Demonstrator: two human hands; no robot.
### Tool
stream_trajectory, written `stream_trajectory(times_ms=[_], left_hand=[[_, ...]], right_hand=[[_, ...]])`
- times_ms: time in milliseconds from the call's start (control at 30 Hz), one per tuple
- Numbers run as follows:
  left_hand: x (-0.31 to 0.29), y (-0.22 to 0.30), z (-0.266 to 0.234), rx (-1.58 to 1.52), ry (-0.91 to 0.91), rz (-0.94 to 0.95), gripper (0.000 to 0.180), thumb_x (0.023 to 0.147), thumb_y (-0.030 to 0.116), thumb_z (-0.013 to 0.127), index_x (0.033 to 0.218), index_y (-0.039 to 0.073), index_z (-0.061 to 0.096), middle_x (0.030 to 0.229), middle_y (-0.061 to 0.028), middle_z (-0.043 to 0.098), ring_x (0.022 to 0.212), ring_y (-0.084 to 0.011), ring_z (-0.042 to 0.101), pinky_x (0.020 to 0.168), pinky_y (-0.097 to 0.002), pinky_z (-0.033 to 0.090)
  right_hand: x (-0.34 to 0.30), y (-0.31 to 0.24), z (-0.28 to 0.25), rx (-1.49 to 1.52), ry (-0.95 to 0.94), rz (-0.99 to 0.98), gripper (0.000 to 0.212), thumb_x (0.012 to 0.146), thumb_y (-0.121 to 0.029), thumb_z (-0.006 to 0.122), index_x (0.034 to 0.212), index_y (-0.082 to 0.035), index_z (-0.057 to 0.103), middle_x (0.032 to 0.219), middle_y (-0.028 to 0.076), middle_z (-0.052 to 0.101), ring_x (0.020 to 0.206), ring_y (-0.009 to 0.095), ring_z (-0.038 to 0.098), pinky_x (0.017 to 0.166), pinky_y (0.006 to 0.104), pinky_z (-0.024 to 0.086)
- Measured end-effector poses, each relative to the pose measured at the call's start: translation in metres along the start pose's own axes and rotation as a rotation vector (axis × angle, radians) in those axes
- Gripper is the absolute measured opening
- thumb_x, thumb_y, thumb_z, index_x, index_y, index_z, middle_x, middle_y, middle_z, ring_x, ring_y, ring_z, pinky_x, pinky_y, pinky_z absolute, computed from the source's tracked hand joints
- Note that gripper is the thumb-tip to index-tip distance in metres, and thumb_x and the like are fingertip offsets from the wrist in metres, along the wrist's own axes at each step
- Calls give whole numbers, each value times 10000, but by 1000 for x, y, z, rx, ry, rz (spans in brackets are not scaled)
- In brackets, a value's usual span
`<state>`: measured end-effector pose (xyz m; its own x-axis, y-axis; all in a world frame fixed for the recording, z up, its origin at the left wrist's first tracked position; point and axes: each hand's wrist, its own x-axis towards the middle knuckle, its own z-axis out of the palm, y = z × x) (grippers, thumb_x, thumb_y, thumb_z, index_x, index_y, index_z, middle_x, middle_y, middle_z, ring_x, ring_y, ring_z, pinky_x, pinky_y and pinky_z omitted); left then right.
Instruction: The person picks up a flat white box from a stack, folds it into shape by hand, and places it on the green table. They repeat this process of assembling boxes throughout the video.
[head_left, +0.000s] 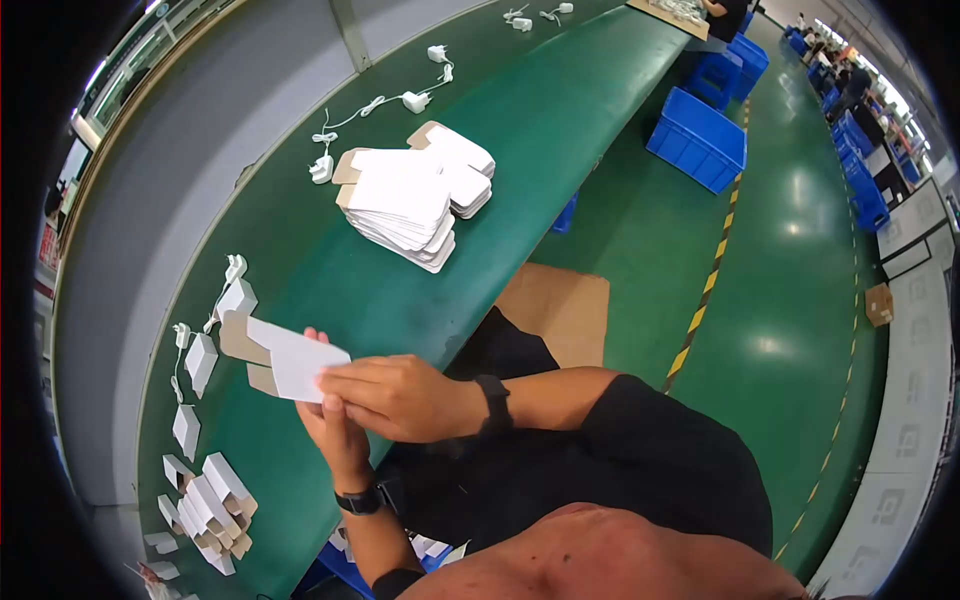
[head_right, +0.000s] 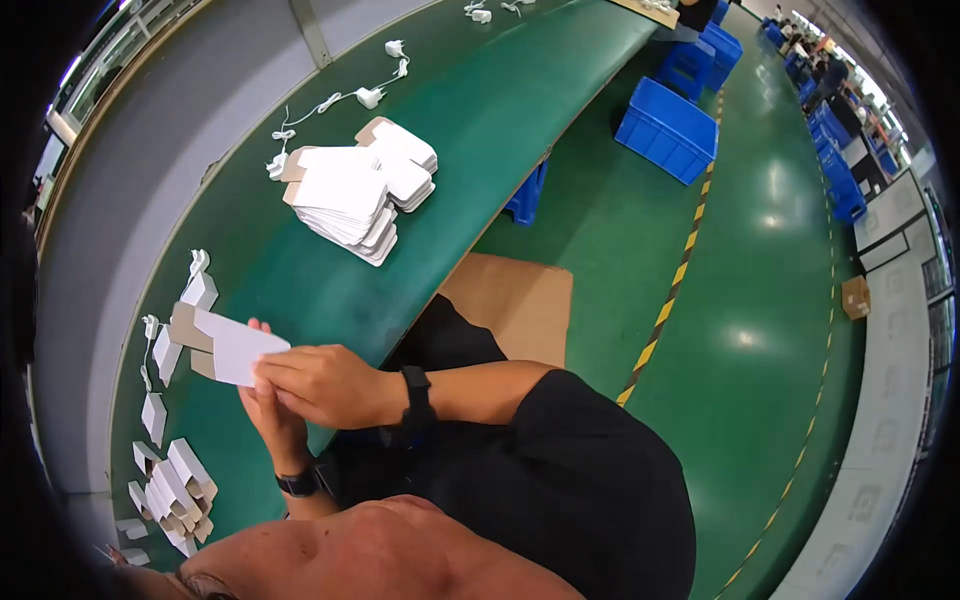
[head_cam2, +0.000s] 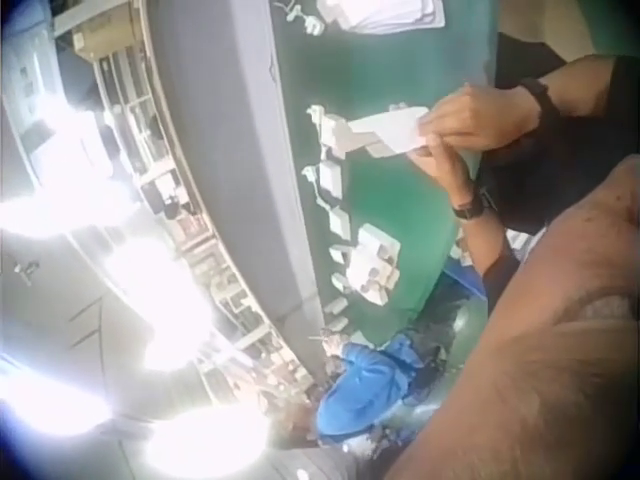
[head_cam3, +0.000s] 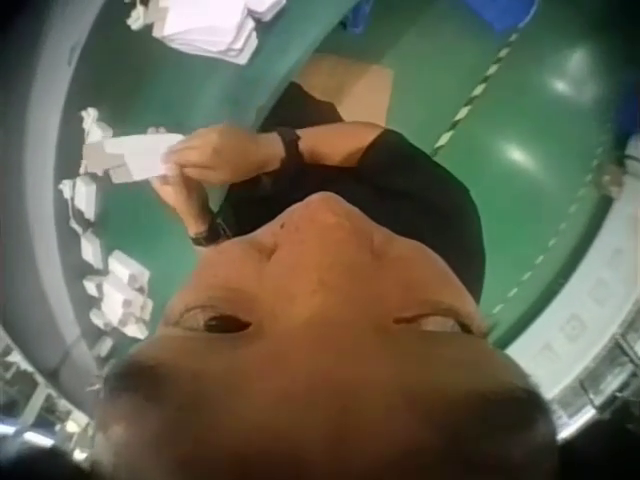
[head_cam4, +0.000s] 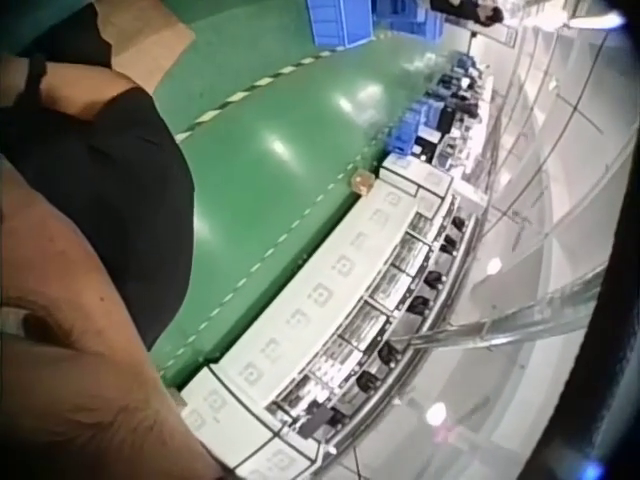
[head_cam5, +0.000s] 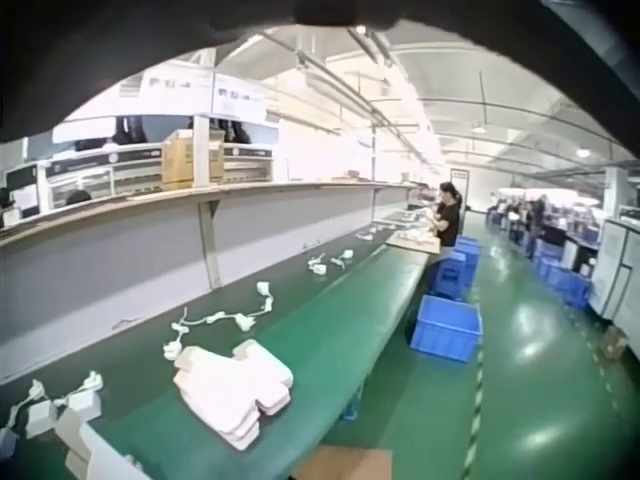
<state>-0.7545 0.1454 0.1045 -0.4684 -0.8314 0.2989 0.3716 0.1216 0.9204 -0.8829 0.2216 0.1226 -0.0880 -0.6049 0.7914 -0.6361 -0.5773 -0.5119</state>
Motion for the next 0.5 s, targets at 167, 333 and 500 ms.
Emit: stream_trajectory(times_ms=[167,333,500], left_hand=[[-61,11,-25,-10,-87,-284,1158,757,615,796,1538,-53,262,1547,-225,396,1386,-301,457,1147,-439,369],[-74,41,-13,52,-368,-491,1230,677,613,856,1539,-41,271,1492,-209,447,1294,-286,536,1075,-425,441],[-73,23,2,-23,-307,-271,1048,825,486,757,1583,35,191,1395,-191,507,1104,-314,645,948,-428,541]], right_hand=[[14,9,-46,428,-270,385,328,889,-230,730,1137,-50,614,1088,158,735,820,287,719,745,367,570],[60,17,-95,308,-897,411,325,866,-264,765,1060,-64,597,947,136,750,710,251,716,652,337,547],[51,24,-98,366,-977,350,343,847,-242,790,1053,-55,590,851,101,740,653,229,699,601,300,520]])
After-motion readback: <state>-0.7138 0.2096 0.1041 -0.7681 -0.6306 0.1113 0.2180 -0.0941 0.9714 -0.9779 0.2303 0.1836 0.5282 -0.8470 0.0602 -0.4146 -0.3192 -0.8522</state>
